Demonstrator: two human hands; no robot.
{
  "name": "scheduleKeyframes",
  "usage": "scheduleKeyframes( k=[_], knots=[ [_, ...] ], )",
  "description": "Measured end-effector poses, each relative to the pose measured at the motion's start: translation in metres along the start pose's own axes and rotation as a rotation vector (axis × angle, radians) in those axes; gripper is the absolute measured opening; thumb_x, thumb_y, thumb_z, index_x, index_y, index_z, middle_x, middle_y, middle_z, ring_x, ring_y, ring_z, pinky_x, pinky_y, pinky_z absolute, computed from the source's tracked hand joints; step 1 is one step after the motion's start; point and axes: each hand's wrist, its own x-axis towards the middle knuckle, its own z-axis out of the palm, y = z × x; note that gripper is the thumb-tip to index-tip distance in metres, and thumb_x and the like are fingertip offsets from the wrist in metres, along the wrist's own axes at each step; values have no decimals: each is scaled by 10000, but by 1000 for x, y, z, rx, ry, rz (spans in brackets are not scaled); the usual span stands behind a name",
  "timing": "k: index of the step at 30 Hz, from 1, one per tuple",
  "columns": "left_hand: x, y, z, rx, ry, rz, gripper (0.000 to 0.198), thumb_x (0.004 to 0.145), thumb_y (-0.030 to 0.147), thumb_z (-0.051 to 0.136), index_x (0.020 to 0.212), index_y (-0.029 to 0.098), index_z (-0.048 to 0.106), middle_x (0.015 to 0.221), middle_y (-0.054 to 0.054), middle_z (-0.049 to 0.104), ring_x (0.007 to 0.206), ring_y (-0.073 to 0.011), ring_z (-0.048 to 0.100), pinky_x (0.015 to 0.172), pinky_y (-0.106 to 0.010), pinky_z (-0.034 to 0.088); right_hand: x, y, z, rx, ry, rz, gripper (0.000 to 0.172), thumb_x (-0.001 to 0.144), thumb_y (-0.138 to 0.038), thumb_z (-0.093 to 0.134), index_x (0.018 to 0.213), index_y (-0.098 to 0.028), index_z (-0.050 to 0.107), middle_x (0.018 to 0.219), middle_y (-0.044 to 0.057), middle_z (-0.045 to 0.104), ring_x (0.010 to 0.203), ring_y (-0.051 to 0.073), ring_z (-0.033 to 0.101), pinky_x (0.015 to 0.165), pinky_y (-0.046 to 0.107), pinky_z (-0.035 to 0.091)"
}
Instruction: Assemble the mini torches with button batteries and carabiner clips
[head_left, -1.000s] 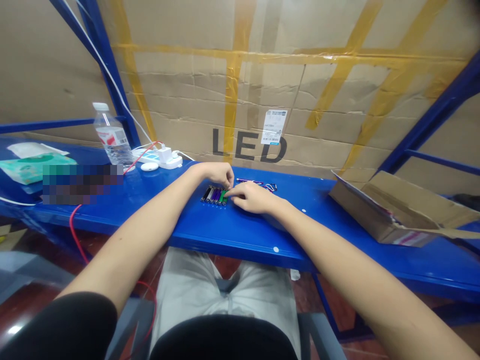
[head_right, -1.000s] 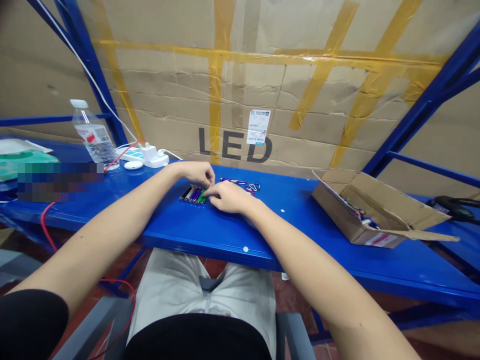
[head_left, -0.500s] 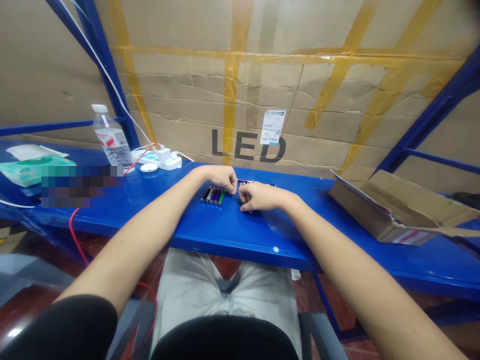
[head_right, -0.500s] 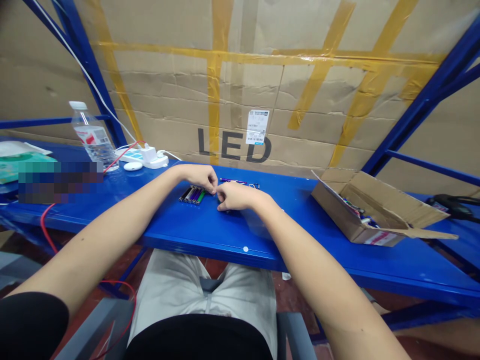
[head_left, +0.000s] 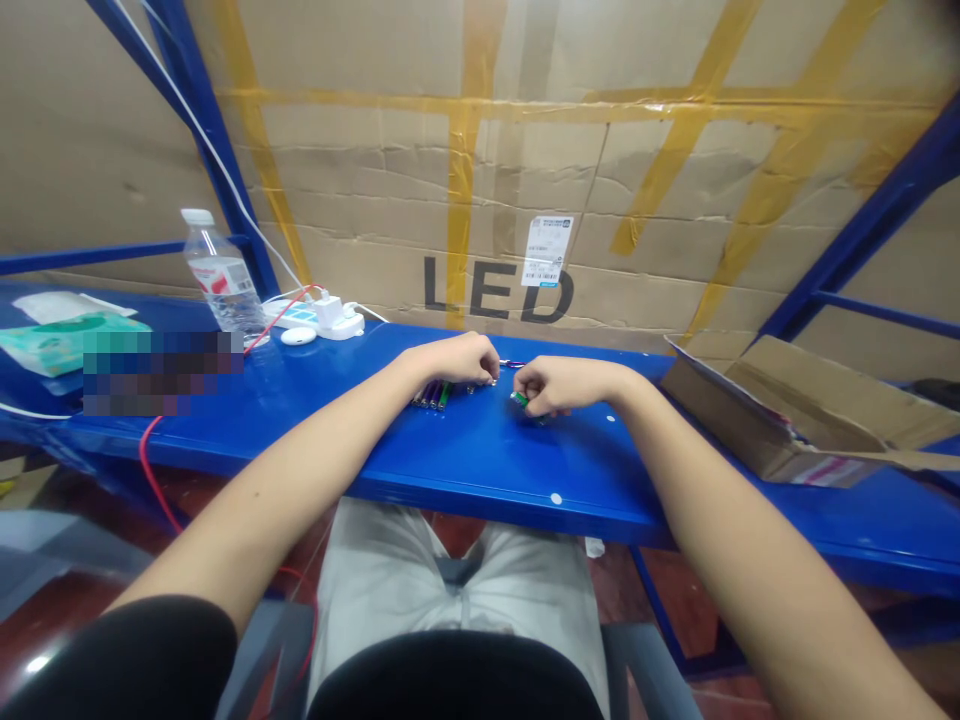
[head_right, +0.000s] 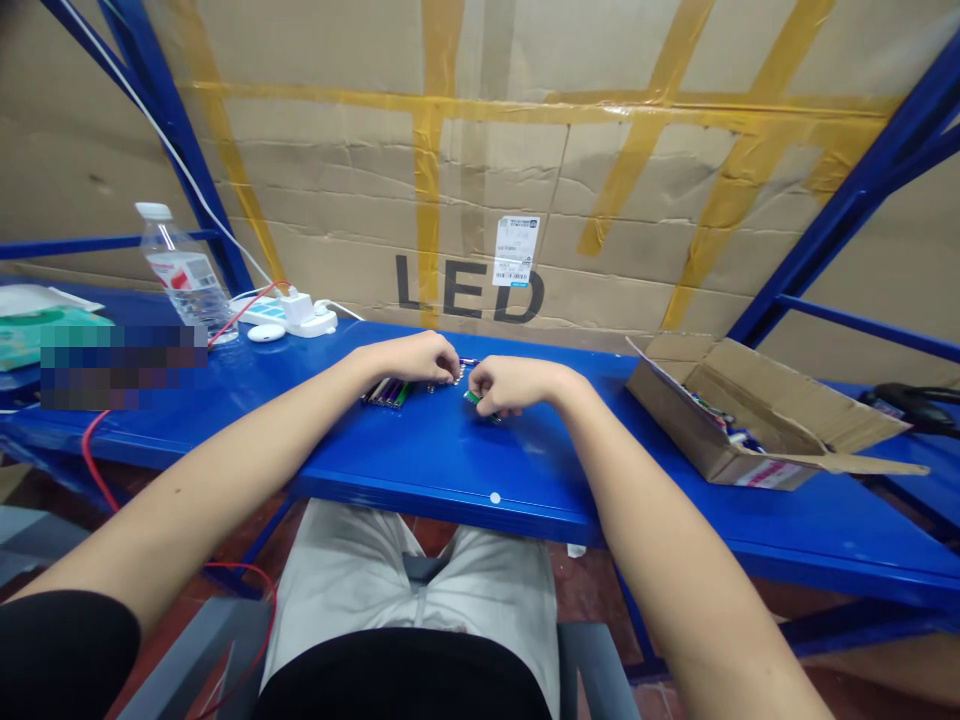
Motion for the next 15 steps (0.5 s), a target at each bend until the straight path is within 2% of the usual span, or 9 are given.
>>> scheduleKeyframes(
  k=[3, 7, 10, 15],
  knots=[
    [2, 2, 2, 54, 3, 23, 223, 776, 195, 636, 936, 207, 791, 959, -45, 777, 843, -188, 689, 770, -266, 479, -9, 17, 2, 146, 64, -90, 105, 695, -207, 648, 772, -199, 578, 598, -27, 612, 522, 133, 569, 497, 239, 437],
    [2, 0, 3, 86, -17, 11, 297, 752, 105, 601, 945, 212, 799, 972, -44, 780, 851, -192, 689, 796, -267, 480, -13, 33, 5, 254, 165, -126, 142, 717, -234, 658, 829, -191, 582, 601, -31, 606, 531, 129, 569, 513, 239, 452],
    [2, 0, 2, 89, -31, 15, 318, 745, 89, 589, 945, 220, 800, 961, -38, 780, 847, -191, 688, 794, -263, 477, -10, 34, 6, 293, 220, -142, 171, 718, -231, 664, 857, -191, 573, 602, -36, 600, 543, 129, 573, 517, 238, 452],
    [0, 6, 1, 9, -78, 19, 292, 744, 113, 607, 931, 230, 799, 914, -12, 780, 818, -174, 684, 779, -244, 472, -5, 30, 10, 319, 217, -152, 180, 713, -221, 664, 863, -191, 570, 598, -38, 604, 538, 130, 569, 520, 243, 459]
  ],
)
